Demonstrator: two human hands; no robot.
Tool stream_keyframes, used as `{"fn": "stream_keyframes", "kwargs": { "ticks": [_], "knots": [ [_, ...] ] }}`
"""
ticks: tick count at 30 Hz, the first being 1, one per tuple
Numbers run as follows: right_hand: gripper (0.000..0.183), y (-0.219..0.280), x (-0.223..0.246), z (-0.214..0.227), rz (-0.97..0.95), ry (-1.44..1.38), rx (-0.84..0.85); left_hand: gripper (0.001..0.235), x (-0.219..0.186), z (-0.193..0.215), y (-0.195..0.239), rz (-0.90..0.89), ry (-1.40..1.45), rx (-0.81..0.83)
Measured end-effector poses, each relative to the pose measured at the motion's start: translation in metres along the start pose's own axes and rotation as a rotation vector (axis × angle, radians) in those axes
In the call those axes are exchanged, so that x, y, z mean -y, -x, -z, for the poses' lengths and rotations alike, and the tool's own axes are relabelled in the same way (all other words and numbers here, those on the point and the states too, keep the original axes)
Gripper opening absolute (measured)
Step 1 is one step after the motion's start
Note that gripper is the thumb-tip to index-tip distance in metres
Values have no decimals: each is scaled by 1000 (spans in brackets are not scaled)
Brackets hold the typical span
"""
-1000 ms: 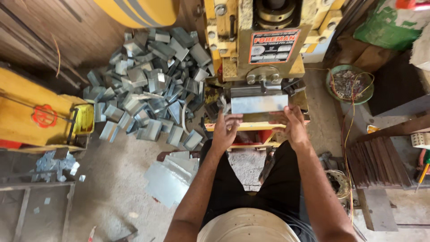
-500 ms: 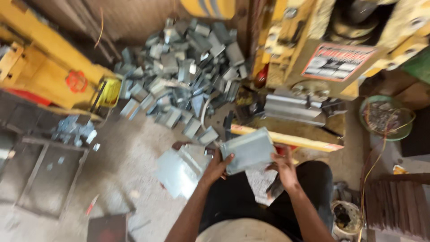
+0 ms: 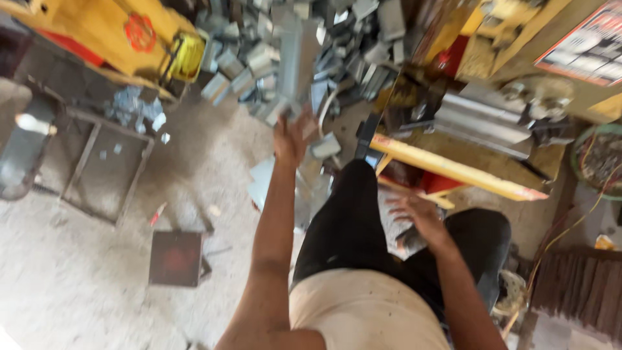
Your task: The person positions metal sheets into a industrial press machine, operates the machine to bend or cut the metal, and then removes the finished parts, placing them in a pile or stack.
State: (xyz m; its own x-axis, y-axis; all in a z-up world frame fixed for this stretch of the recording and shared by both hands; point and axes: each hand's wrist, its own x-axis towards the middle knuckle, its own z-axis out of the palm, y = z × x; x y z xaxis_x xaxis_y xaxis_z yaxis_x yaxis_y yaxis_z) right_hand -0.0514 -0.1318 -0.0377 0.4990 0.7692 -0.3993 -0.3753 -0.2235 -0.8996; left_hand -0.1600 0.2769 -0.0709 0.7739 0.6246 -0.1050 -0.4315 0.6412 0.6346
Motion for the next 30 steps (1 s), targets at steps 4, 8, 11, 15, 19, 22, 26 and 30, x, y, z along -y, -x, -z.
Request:
{"fn": "stream_keyframes", "kwargs": {
  "ticks": [4, 8, 11, 15, 19, 22, 26, 30],
  "knots": [
    [47, 21, 4, 8, -45, -74, -157, 80, -24, -12, -24, -204, -15, -134],
    [42, 36, -3, 15, -35, -207, -202, 72, -8, 50, 13, -80, -312, -484],
    [38, 39, -17, 26, -80, -236, -268, 67, 19, 118, 85, -24, -689, -883],
    [35, 32, -27, 42, -63, -247, -269, 87, 32, 166, 178, 493, -1311, -1290],
    [31, 26, -25, 47, -30, -284, -301, 89, 28, 172, 205, 372, -1182, -1193],
    [31, 23, -21, 41, -15, -297, -305, 94, 22, 166, 194, 378, -1137, -1254],
    [32, 24, -15, 29, -41, -264, -341, 74, 18, 156, 168, 70, -1113, -988],
    [34, 29, -17, 27, -53, -265, -301, 53, 10, 123, 119, 162, -1302, -793]
  ]
}}
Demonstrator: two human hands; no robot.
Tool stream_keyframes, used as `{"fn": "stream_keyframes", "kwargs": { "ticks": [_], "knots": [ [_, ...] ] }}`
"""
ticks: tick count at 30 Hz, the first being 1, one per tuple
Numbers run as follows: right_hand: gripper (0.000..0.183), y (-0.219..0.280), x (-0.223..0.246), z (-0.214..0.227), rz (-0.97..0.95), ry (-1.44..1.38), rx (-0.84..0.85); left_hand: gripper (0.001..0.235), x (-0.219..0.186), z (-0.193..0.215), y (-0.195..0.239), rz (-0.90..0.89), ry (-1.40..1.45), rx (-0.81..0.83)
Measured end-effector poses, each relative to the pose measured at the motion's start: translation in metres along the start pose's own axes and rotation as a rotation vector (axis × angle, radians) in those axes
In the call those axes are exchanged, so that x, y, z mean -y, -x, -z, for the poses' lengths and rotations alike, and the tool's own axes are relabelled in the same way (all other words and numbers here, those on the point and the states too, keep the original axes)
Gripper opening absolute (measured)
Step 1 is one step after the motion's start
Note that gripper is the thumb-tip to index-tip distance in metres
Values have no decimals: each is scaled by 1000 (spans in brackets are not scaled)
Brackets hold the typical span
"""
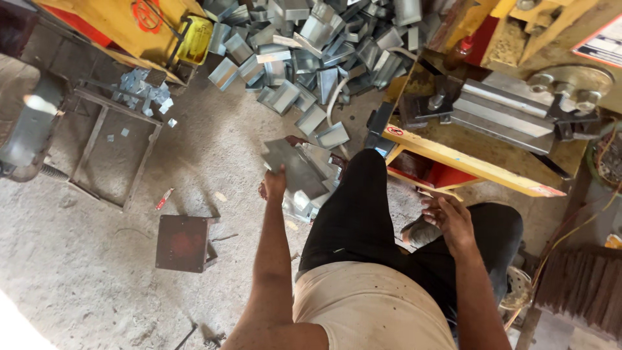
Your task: The person positions metal sheets into a industrial press machine, operates the machine to bend or cut the metal, and then removes the finished parts, placing them in a pile or stack.
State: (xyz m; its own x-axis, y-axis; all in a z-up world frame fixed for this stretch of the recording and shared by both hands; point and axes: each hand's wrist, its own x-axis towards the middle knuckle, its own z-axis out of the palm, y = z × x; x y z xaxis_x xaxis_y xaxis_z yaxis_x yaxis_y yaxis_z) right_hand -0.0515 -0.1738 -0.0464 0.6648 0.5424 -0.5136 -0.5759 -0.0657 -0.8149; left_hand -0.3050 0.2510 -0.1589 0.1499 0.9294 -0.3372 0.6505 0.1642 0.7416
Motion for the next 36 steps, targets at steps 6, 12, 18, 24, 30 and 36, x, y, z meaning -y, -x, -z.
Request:
{"fn": "stream_keyframes", "kwargs": {
  "ticks": [6, 12, 18, 24, 30, 36],
  "knots": [
    [40, 2, 6, 7, -5, -51, 25, 28, -112, 6, 69, -605, -226, 25],
    [65, 30, 47, 10, -45, -342, 219, 9, -221, 16, 162, -1726, -61, -79],
    [80, 55, 75, 44, 153, -299, 216, 11, -275, -51, 205, -2034, -120, 174],
    [63, 48, 61, 76, 334, -265, 5, 32, -268, -126, 206, -1570, -29, 275],
    [57, 26, 60, 91, 376, -62, -112, 46, -218, -167, 214, -240, 409, 996],
    [56, 11, 61, 92, 445, 39, -264, 44, -219, -165, 209, -300, 516, 1243]
  ]
}}
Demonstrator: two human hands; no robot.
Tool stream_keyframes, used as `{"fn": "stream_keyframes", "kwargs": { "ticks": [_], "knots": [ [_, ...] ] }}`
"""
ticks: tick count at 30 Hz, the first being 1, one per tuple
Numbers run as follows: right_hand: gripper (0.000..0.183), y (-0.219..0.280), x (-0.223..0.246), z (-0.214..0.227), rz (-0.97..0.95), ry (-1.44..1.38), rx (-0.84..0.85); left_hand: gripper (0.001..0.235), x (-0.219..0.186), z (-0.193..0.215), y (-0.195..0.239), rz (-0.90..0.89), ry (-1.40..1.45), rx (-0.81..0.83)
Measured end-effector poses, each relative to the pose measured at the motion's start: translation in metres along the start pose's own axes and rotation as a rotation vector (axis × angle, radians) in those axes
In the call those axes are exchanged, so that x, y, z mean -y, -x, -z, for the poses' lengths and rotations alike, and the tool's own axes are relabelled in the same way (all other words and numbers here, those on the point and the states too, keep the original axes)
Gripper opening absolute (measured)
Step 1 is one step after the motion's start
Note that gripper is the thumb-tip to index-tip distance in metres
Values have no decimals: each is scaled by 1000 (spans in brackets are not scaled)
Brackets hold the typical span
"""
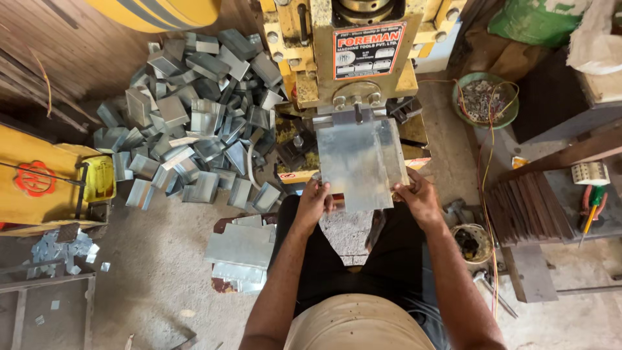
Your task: The person positions metal sheets into a industrial press machine, operates the machine to bend or cut the metal, and then removes the finished parts, placing them in a pile or stack.
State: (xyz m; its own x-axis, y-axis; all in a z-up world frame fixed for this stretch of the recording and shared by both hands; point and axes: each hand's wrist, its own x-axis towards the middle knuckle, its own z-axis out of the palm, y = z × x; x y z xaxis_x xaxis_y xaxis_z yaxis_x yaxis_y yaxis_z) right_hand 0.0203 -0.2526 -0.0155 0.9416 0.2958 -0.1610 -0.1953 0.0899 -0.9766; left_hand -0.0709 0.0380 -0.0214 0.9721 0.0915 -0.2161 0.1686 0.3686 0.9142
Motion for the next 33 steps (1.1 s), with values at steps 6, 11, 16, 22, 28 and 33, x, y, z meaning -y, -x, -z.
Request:
{"fn": "stream_keyframes", "kwargs": {
  "ticks": [6, 11, 16, 22, 28, 33],
  "knots": [
    [57, -15, 3, -4, 159, 340, -188, 48, -23, -10, -17, 28, 128, -79],
    [66, -15, 3, -4, 189, 294, -228, 53, -18, -6, -17, -1, 278, 13],
    [73, -14, 2, -4, 226, 169, -181, 69, 1, 7, -24, 75, 279, -11],
    [69, -39, 32, 6, -6, -368, -183, 80, -17, 11, -26, 83, 177, -5],
    [57, -94, 38, -3, -192, -346, -31, 87, -30, -26, -22, -68, 177, 224],
    [43, -117, 38, 8, -201, -378, 51, 85, -15, -31, -26, -104, 213, 199]
  ]
}}
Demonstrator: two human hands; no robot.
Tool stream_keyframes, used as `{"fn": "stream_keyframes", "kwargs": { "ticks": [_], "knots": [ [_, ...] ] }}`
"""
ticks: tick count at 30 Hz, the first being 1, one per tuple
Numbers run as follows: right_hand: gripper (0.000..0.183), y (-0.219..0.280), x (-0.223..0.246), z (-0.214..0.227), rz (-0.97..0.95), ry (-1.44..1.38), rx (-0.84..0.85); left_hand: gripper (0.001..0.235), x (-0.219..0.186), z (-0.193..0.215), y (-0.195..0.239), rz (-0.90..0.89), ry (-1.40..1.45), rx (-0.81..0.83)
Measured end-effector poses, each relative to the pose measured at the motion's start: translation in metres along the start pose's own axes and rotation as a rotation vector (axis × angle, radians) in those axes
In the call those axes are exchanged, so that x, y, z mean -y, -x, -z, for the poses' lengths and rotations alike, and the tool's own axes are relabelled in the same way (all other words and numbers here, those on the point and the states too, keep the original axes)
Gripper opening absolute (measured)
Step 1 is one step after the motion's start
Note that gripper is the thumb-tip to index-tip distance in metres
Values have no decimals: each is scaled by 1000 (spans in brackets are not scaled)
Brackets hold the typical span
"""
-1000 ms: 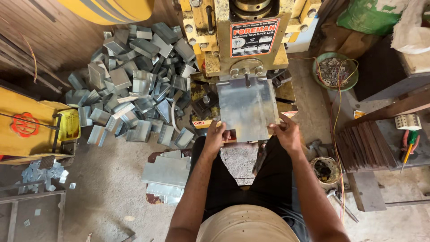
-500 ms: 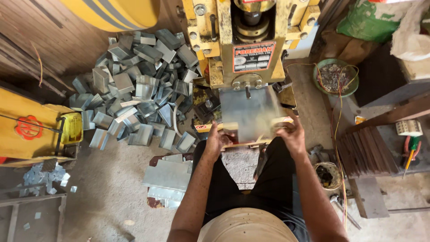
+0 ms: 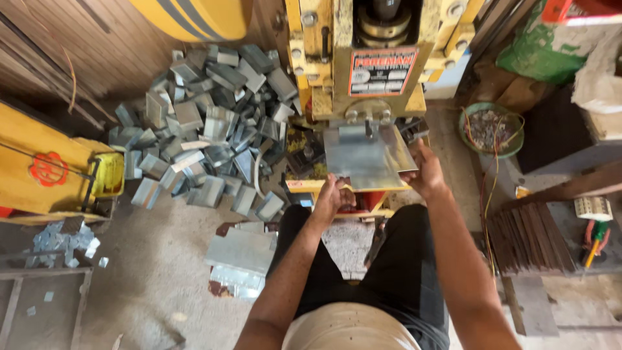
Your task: The person positions metal sheets into a industrial press machine, operates the machine to bend or cut the metal, and then removes the finished parts, placing them in a pile or stack.
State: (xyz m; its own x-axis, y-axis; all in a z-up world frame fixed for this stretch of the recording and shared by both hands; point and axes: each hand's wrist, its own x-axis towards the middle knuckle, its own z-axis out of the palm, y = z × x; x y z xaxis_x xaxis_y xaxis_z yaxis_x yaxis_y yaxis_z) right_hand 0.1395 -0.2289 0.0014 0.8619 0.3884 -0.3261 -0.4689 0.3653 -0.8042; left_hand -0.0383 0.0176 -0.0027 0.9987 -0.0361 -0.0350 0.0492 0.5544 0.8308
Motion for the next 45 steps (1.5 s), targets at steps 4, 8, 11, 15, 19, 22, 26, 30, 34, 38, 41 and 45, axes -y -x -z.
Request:
{"fn": "stream_keyframes", "kwargs": {
  "ticks": [4, 8, 11, 15, 19, 22, 26, 30, 34, 38, 41, 45],
  "knots": [
    [33, -8, -1, -3, 7, 97, -15, 92, 1, 0, -1, 34, -57, 10],
    [28, 11, 0, -9, 78, 82, -265, 103, -3, -7, 8, 43, -93, 90],
    [25, 46, -8, -15, 186, 40, -393, 96, 8, -9, 19, 200, -71, 61],
    [25, 115, -41, -39, 112, 105, -85, 90, 41, -18, 28, 196, 101, 177],
    [25, 176, -56, -35, -169, 225, 390, 85, 72, -32, 34, 127, 378, 46],
    [27, 174, -45, -20, 95, 340, 81, 72, 61, -19, 31, 199, 75, -189],
    [40, 145, -25, -7, 372, 772, -353, 54, 20, 1, 12, 392, -6, -189],
    [52, 121, -26, -13, -86, 210, -181, 47, -3, -9, -1, 215, 9, -396],
    [57, 111, -36, -17, -41, -5, 26, 49, -4, -18, 17, 136, -196, -433],
    [64, 105, -33, -17, -86, -107, 14, 65, -11, -9, 25, 207, -233, -423],
    [68, 100, -26, -23, -16, -210, 16, 81, -17, 3, 17, 271, -111, -436],
    [78, 95, -8, -36, -88, -215, -62, 86, -20, 13, 6, 259, 83, -370]
  ]
}}
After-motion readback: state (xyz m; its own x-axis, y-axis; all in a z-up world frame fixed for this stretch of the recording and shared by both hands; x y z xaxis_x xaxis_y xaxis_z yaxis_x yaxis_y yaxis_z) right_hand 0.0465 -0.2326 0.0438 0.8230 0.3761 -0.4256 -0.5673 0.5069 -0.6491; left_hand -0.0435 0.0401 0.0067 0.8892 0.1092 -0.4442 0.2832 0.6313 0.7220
